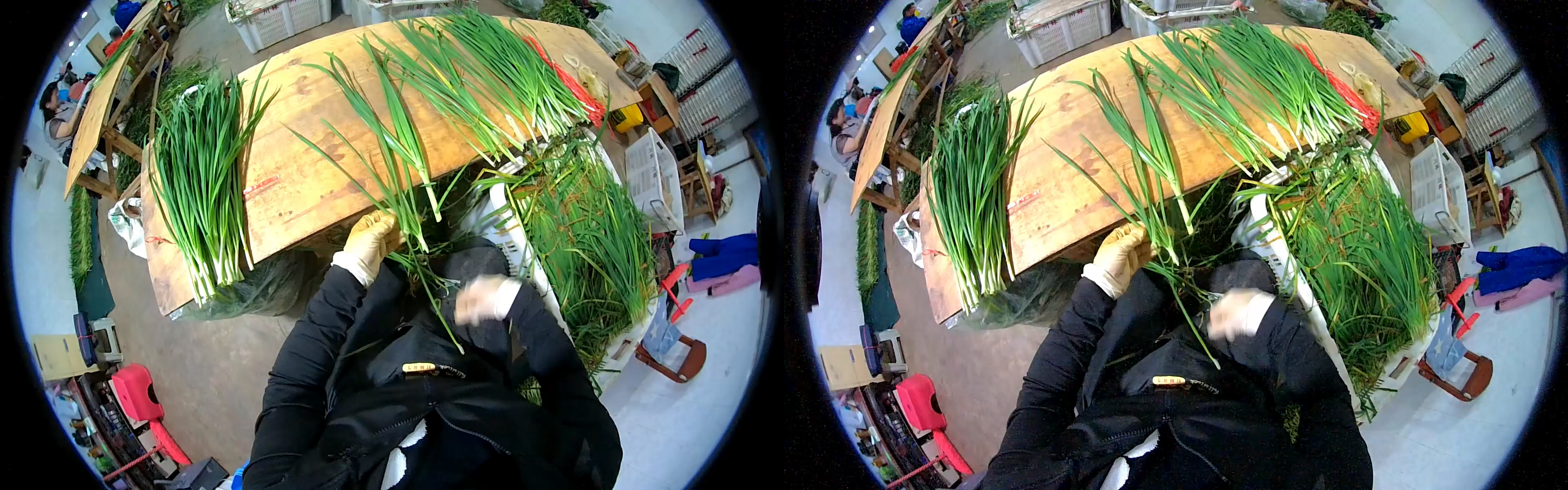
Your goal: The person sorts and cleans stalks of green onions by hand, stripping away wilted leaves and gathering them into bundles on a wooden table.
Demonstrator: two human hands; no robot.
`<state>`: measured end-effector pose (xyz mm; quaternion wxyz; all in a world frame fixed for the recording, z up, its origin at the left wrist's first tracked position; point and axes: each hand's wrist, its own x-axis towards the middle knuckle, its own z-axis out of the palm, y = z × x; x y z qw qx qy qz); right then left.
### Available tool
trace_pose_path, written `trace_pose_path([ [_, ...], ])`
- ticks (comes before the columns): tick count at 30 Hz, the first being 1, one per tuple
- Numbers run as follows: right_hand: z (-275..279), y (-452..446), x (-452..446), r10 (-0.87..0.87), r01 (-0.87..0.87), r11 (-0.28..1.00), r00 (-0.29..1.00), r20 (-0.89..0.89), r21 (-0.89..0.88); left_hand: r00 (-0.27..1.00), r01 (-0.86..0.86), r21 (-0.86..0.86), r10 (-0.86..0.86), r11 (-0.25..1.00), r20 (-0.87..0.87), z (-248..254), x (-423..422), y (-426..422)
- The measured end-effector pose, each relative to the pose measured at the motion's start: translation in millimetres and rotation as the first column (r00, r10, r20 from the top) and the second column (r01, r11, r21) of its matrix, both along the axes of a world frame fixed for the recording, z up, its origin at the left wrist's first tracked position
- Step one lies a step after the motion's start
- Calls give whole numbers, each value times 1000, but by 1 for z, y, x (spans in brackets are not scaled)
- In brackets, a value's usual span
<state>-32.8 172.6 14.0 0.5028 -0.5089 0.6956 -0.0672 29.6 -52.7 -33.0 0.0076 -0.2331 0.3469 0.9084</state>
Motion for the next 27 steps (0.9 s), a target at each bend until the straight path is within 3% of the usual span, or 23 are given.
trace_pose_path([
  [1,-2,0,-15,-190,154,972,961,-203,-179,1000,0,3,0,1000,0,-2,0,1],
  [2,-6,-7,-28,-381,276,858,908,-176,-433,999,17,5,-16,1000,-46,-5,-1,1],
  [3,15,-25,-28,-617,588,734,786,28,-339,995,34,4,-34,999,-91,-7,-2,2],
  [5,8,-49,-29,-645,605,641,758,96,-472,997,52,-25,-54,998,-52,-2,-2,6],
  [7,-14,-65,-29,-626,485,635,779,-32,-601,986,67,-6,-68,998,-150,-4,0,7],
  [8,-15,-65,-28,-624,486,635,781,-29,-600,942,127,-16,-125,992,-310,-9,1,0],
  [10,-4,-70,-24,-657,788,542,614,438,-291,966,80,8,-75,997,-245,8,7,0],
  [11,-4,-69,-19,-613,822,523,545,572,-223,983,38,32,-32,999,-179,21,12,1],
  [13,-2,-69,-11,-534,809,575,484,693,-122,992,53,2,-53,999,-112,39,12,5],
  [15,-9,-68,-8,-528,784,599,537,657,-160,992,82,-104,-91,991,-85,40,10,7],
  [16,-11,-69,-5,-573,715,478,694,437,-510,990,39,-20,-42,999,-131,35,7,9],
  [17,-13,-70,-2,-646,497,354,743,177,-792,991,39,-18,-41,999,-131,35,5,11],
  [19,-3,-71,9,-798,491,176,578,169,-853,983,-136,46,140,990,-122,45,4,14],
  [22,-16,-61,11,-776,774,-57,363,515,-631,970,-207,30,210,978,-125,43,4,3],
  [23,-17,-56,10,-709,800,-32,404,578,-599,975,-183,31,186,983,-126,43,5,1],
  [25,-9,-59,4,-723,547,126,622,301,-827,983,-110,33,113,993,-145,44,6,3],
  [27,3,-65,9,-765,628,227,588,263,-744,982,2,17,2,1000,-187,46,5,10],
])
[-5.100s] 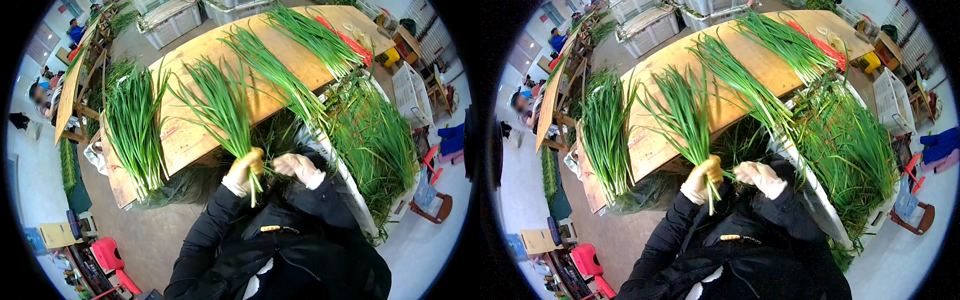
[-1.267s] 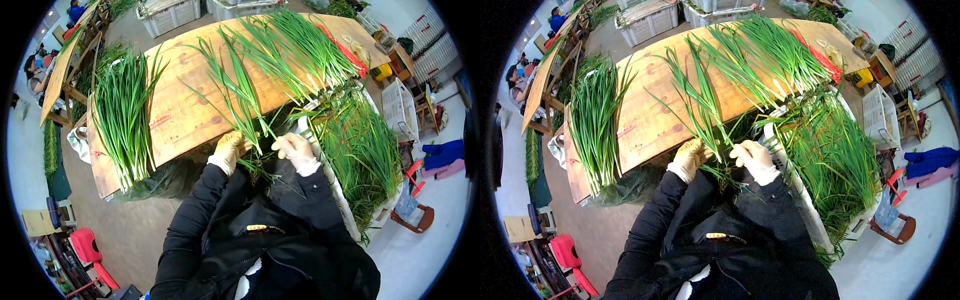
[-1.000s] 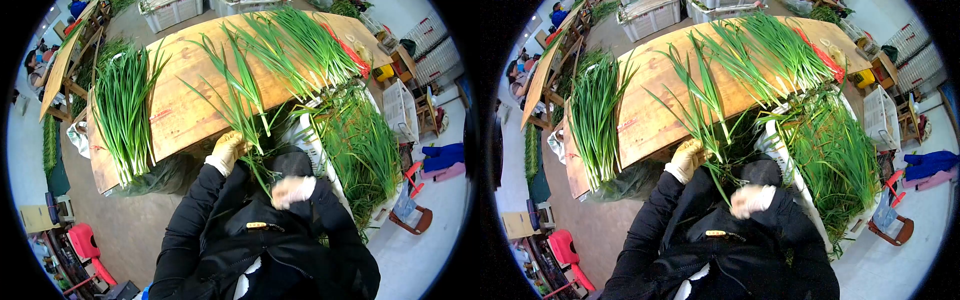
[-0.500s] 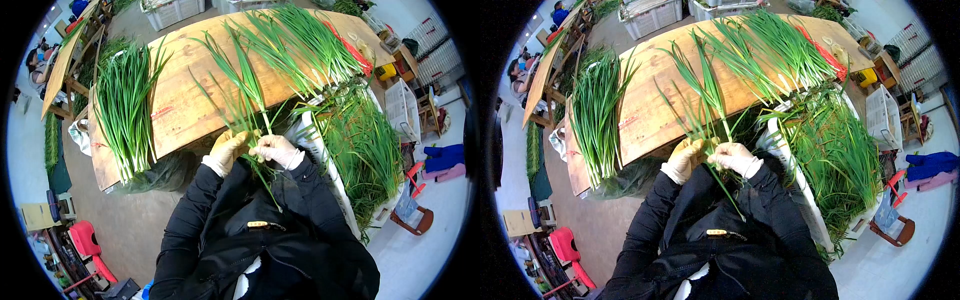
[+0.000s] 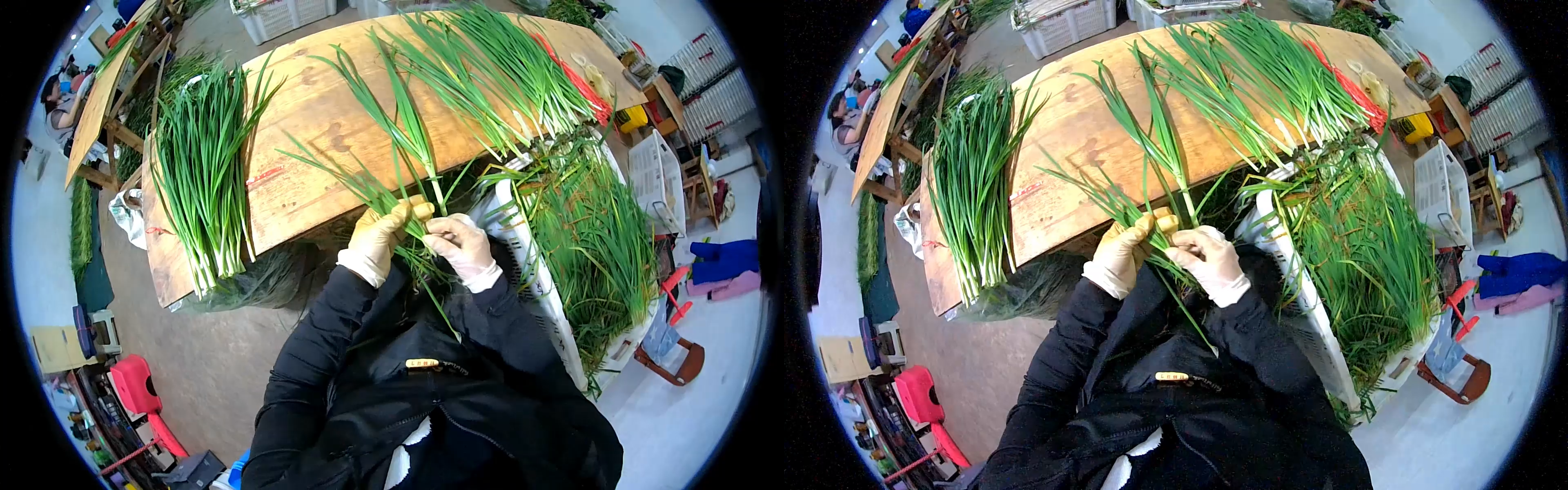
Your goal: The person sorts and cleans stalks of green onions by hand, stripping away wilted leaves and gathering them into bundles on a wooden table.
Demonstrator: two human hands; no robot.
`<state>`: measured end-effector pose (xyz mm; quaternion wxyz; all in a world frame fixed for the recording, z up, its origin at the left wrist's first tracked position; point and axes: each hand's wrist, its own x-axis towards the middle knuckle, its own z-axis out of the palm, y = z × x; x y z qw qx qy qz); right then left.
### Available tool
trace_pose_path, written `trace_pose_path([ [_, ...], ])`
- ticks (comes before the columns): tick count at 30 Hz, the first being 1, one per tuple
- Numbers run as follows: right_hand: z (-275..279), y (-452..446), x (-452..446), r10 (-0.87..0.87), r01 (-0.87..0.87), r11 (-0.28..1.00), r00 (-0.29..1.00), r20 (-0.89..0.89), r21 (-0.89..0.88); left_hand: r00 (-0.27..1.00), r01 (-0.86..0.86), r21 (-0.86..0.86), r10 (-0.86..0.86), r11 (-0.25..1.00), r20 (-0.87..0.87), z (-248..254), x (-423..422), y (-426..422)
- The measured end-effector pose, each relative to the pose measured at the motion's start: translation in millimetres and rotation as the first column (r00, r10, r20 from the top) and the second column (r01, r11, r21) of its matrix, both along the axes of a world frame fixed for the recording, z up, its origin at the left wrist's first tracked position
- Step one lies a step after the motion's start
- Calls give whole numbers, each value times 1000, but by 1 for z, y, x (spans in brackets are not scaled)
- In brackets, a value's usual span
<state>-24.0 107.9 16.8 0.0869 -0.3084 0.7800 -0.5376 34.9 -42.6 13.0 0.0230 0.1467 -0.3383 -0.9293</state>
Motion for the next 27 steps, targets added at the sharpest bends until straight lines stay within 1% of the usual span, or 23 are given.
trace_pose_path([
  [1,0,-4,-2,37,-33,998,998,-49,62,1000,7,-5,-7,1000,-8,-3,-2,3],
  [2,2,-6,-3,69,-65,991,997,-26,120,1000,11,-11,-11,1000,-17,-5,-3,4],
  [3,0,-6,-4,54,-50,995,998,-43,90,1000,8,-12,-8,1000,-19,-3,-2,3],
  [4,-5,-7,-4,41,-37,998,997,-58,59,999,-41,26,41,999,-10,-1,-1,0],
  [6,-12,0,-2,16,-15,1000,999,35,-12,994,-106,67,107,992,-10,-6,1,-11],
  [7,-17,6,-2,-12,17,999,989,145,-37,987,-162,66,163,985,-10,-4,2,-18],
  [8,-16,17,-2,-16,62,993,918,396,-105,976,-215,67,216,974,-11,1,4,-25],
  [9,-13,25,-4,-16,102,982,885,466,-160,974,-225,16,226,974,-22,13,8,-35],
  [10,-11,36,-8,-14,149,966,847,532,-211,967,-231,-98,217,968,-137,14,10,-46],
  [11,-20,51,-16,13,146,954,852,524,-261,967,-236,-165,215,958,-138,19,15,-52],
  [12,-15,61,-21,24,143,948,859,512,-283,967,-238,-231,210,943,-141,30,22,-55],
  [14,4,68,-22,111,165,871,852,512,-463,980,-104,-453,15,885,-196,14,36,-69],
  [15,13,70,-21,124,148,856,871,475,-496,981,-158,-524,73,837,-179,23,42,-61],
  [16,19,69,-19,113,159,855,873,475,-494,949,-300,-672,139,677,-284,29,44,-56],
  [18,25,60,-13,211,99,812,869,447,-576,950,-309,-683,237,661,-201,36,47,-42],
  [19,27,54,-9,209,71,831,879,427,-552,986,-160,-650,85,743,-145,48,46,-33],
  [20,27,45,-2,132,65,874,922,364,-481,993,-6,-604,-67,797,-99,58,45,-23],
  [21,24,38,1,88,10,925,967,240,-381,980,104,-572,-181,814,-79,62,41,-11],
  [22,21,31,3,61,-31,962,993,104,-270,948,201,-452,-289,869,-132,56,30,0],
  [23,27,25,6,69,-64,982,997,18,-178,965,128,-357,-199,925,-171,44,26,15],
  [24,31,18,13,75,-65,973,996,39,-221,979,108,-319,-156,942,-131,32,19,23],
  [26,16,12,15,17,-18,977,1000,-9,-211,990,106,-181,-121,978,-73,22,13,25],
  [27,9,10,15,-6,35,972,992,124,-234,995,68,-106,-75,992,-59,21,12,28],
])
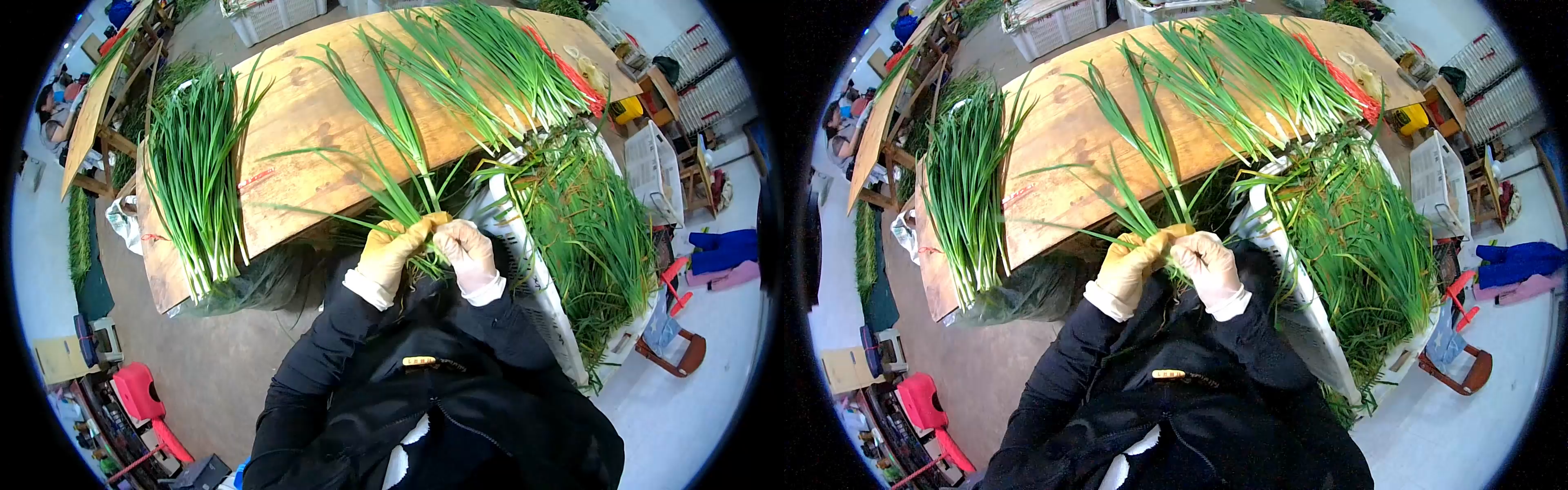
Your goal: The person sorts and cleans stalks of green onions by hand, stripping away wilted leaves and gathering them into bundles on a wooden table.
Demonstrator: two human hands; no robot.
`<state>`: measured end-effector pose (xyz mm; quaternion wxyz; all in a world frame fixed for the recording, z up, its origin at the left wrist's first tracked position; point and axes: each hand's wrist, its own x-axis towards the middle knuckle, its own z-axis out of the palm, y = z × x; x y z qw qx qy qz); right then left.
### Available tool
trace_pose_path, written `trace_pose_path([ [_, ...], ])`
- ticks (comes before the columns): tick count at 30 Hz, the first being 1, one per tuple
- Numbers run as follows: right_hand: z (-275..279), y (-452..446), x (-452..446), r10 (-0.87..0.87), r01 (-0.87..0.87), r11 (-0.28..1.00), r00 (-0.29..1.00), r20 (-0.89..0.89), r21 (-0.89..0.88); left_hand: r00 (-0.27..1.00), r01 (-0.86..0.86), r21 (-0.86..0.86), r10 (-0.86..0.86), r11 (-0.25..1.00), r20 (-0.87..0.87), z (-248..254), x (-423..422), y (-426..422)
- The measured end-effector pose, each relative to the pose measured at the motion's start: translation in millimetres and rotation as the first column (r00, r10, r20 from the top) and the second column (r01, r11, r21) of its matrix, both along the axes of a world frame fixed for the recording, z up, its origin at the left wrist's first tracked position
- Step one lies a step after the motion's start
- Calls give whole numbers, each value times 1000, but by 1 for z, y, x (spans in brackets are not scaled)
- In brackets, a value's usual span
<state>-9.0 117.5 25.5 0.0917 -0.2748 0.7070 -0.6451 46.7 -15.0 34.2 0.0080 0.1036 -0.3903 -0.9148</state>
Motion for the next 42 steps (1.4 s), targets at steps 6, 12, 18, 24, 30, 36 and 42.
trace_pose_path([
  [6,-29,-22,13,-136,197,949,961,242,-248,978,-190,118,178,975,107,-10,2,12],
  [12,-26,-4,12,-168,150,981,975,-147,-125,977,-206,208,192,956,88,-12,0,7],
  [18,-16,69,5,399,-386,820,915,62,422,934,-354,87,348,931,84,-21,0,-32],
  [24,4,54,-28,61,-3,915,990,-130,404,990,-138,54,136,989,32,-19,1,-25],
  [30,10,-2,-23,252,-240,863,967,33,444,996,41,238,-22,970,-82,-16,-1,-9],
  [36,-23,5,-20,393,-485,875,718,574,7,991,82,258,-51,963,-124,-15,6,-13],
  [42,-24,36,-35,471,-523,841,588,658,-135,1000,16,235,-18,972,6,-33,12,-10],
])
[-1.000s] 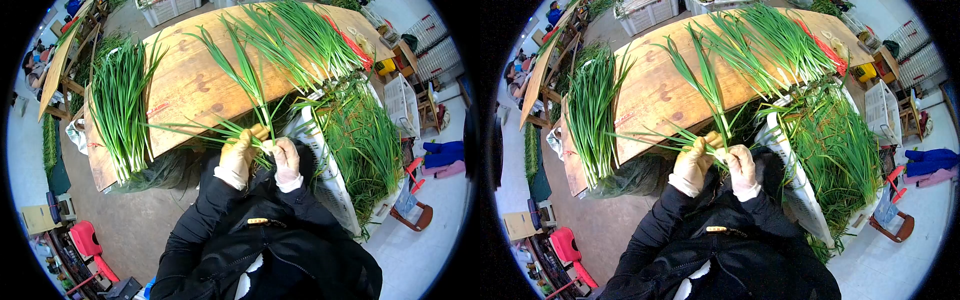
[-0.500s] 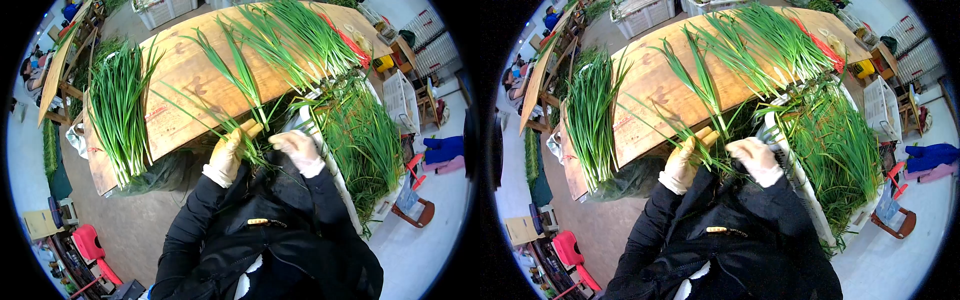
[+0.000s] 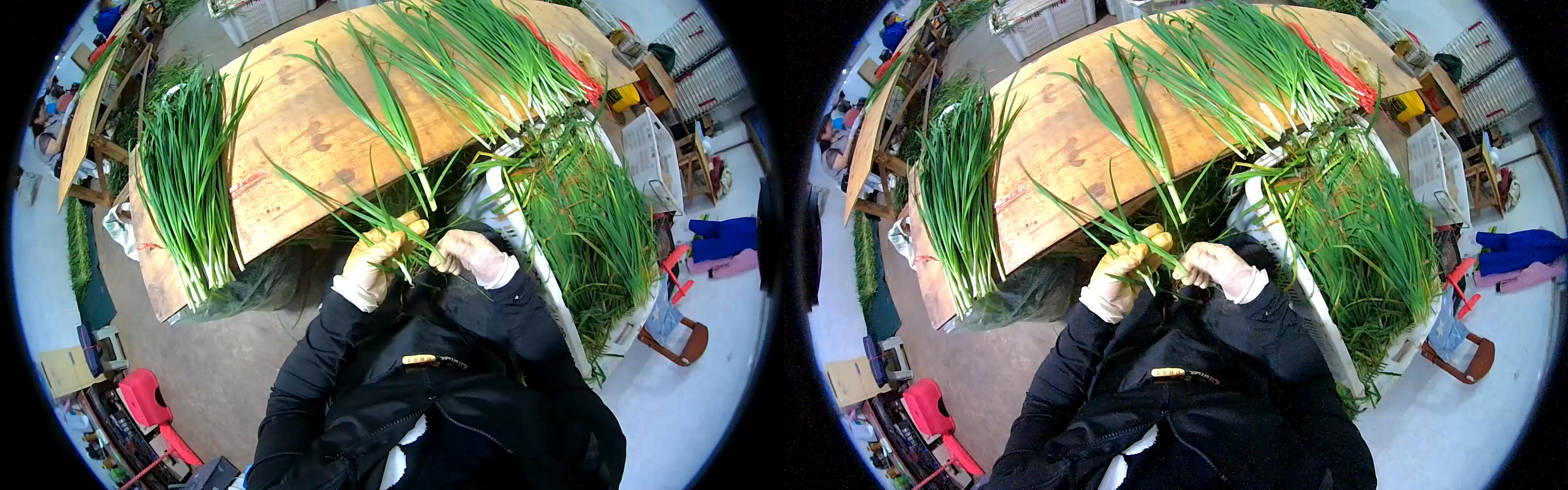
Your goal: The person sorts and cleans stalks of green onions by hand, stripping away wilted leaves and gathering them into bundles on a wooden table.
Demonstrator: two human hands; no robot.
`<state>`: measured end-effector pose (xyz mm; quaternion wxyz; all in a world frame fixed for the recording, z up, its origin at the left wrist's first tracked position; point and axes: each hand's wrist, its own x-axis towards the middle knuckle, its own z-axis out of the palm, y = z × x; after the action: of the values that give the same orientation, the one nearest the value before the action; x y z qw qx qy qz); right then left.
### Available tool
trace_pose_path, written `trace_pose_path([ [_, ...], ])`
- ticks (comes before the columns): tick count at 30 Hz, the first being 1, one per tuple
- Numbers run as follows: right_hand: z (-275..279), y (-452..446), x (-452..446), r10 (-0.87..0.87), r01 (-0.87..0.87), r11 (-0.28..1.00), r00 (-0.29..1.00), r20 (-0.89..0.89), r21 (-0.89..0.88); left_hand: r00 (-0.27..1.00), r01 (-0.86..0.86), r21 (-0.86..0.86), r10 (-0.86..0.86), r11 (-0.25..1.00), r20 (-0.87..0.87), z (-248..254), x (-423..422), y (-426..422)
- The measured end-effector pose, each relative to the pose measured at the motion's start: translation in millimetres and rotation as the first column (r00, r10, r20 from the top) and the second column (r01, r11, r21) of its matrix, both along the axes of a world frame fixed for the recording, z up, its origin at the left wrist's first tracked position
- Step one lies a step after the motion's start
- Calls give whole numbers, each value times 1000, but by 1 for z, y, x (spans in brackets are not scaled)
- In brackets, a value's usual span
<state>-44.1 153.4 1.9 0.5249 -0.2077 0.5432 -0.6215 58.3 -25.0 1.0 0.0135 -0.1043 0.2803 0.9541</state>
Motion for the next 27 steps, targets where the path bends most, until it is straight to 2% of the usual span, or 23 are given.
trace_pose_path([
  [2,-9,1,3,8,-6,998,999,33,-60,1000,-19,5,20,1000,-7,-4,-2,5],
  [4,-3,-14,19,-208,209,978,966,-155,-9,1000,1,38,0,999,-19,-3,-1,7],
  [5,12,-15,19,-121,145,978,980,-160,151,1000,1,38,0,999,-18,0,0,7],
  [7,11,-17,22,-166,196,966,970,-176,171,993,95,128,-86,987,-75,3,0,8],
  [9,6,-10,15,-205,214,970,975,-83,111,978,134,63,-121,989,-172,-5,0,7],
  [10,9,-5,12,-219,227,972,970,-106,66,983,150,61,-142,987,-118,-6,2,5],
  [11,11,-1,9,-232,239,964,970,-69,114,985,165,60,-161,984,-63,-5,4,5],
  [14,16,9,9,-189,198,975,977,-94,96,986,166,99,-162,981,-48,2,7,7],
  [16,17,12,14,-140,143,987,989,-45,71,987,155,102,-149,983,-61,0,6,11],
  [17,13,12,17,-117,122,992,987,-105,42,988,144,102,-137,984,-77,-1,5,12],
  [19,10,11,25,-133,138,990,972,-192,11,984,153,64,-147,986,-96,-3,2,13],
  [21,18,10,28,-117,121,993,981,-154,18,980,160,22,-157,987,-124,-3,0,15],
  [23,25,8,32,-105,108,994,988,-117,23,988,134,32,-131,990,-76,-2,0,16],
  [25,27,6,34,-178,182,983,971,-162,10,965,251,-231,-262,940,-18,-23,2,15],
  [26,26,8,33,-198,208,978,949,-247,14,920,374,-557,-370,741,126,-51,7,13],
  [27,24,9,33,-198,208,978,948,-250,13,845,438,-898,-327,-28,422,-32,16,6],
])
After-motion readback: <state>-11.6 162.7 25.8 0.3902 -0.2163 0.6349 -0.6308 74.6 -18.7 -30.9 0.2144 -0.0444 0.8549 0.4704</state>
